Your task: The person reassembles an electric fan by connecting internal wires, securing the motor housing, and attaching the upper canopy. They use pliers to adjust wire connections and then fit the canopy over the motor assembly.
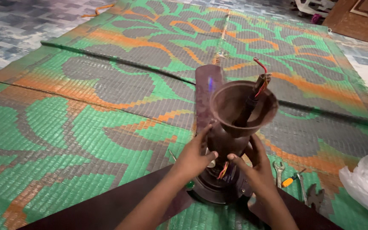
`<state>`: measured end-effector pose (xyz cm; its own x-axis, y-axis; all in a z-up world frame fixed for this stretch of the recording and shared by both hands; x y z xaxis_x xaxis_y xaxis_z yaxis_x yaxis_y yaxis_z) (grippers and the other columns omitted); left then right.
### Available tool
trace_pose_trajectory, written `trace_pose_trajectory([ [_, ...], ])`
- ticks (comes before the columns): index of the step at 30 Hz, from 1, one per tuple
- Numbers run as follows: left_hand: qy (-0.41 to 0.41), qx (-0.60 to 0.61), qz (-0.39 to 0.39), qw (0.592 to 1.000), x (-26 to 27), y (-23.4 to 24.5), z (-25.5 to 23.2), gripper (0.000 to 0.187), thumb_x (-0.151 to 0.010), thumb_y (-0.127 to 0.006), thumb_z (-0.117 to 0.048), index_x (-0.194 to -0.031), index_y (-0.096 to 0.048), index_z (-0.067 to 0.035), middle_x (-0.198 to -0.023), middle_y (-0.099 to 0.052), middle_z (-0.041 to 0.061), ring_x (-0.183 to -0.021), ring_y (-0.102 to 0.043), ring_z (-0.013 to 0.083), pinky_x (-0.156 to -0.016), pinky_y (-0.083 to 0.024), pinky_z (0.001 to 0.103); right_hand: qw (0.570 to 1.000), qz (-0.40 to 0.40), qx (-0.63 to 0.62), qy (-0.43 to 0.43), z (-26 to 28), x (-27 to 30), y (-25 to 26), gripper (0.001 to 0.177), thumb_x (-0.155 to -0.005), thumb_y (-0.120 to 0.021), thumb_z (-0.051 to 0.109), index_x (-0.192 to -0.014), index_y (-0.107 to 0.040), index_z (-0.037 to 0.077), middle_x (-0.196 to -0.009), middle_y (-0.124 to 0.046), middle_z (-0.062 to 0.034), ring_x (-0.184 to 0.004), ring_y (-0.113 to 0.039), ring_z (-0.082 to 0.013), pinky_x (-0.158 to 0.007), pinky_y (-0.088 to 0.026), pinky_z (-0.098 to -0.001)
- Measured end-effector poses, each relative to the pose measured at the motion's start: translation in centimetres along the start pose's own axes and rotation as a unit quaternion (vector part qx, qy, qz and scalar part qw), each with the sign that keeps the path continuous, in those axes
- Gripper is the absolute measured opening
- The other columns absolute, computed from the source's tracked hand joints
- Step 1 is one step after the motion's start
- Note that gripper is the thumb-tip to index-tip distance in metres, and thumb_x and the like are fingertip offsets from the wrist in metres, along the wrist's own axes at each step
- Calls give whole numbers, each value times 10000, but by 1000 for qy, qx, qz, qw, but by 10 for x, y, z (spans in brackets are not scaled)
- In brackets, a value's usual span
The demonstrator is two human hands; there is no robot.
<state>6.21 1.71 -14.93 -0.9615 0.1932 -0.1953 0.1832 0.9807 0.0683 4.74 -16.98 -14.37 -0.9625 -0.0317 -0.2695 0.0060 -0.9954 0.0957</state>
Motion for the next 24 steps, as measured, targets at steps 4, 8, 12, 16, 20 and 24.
trace_pose_trajectory([
  [4,14,-43,-20,999,0,3,4,790,-829,-745,-92,-1541,-401,-92,-1387,-639,185,-1280,-642,298,-1067,-504,389,998,-18,40,-38,-2,2,2,926,-762,-806,90,-1561,-338,65,-1455,-576,-141,-1364,-562,-250,-1083,-471,-409],
  [8,55,-50,-12,997,-2,7,7,799,-788,-745,-124,-1521,-429,-100,-1327,-683,174,-1197,-696,291,-1004,-553,387,999,6,22,-37,10,4,-3,916,-760,-814,146,-1555,-368,55,-1466,-581,-164,-1372,-559,-273,-1101,-451,-423],
  [12,71,-67,11,995,-3,12,9,801,-742,-746,-128,-1488,-457,-88,-1319,-677,164,-1156,-716,298,-972,-571,392,993,9,46,-112,9,11,0,931,-740,-832,201,-1548,-385,82,-1502,-553,-156,-1429,-495,-268,-1128,-419,-440],
  [16,97,-140,61,983,-5,16,18,849,-680,-770,-130,-1477,-481,-104,-1336,-662,169,-1179,-691,299,-982,-557,376,987,53,69,-132,3,16,-2,978,-711,-861,247,-1542,-370,89,-1541,-500,-165,-1470,-435,-290,-1145,-389,-469],
  [20,149,-225,97,958,0,15,32,844,-692,-825,-191,-1464,-490,-124,-1387,-606,167,-1259,-607,310,-1039,-498,386,977,85,139,-134,-4,12,2,1036,-682,-886,284,-1545,-341,103,-1511,-502,-195,-1452,-451,-317,-1143,-408,-481],
  [24,106,-201,91,970,0,12,33,842,-690,-821,-209,-1460,-502,-91,-1399,-629,160,-1294,-609,300,-1074,-482,386,965,100,212,-120,-8,11,5,1061,-674,-907,280,-1558,-343,119,-1509,-491,-196,-1445,-439,-322,-1151,-381,-470],
])
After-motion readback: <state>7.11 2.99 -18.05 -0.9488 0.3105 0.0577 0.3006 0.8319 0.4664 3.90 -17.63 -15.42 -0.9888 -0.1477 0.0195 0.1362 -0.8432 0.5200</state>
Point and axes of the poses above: each hand's wrist, its own x-axis away from the middle knuckle, its own y-axis out of the back of the hand, z = x × y, the point moved 6 cm from there along -x, towards the middle knuckle
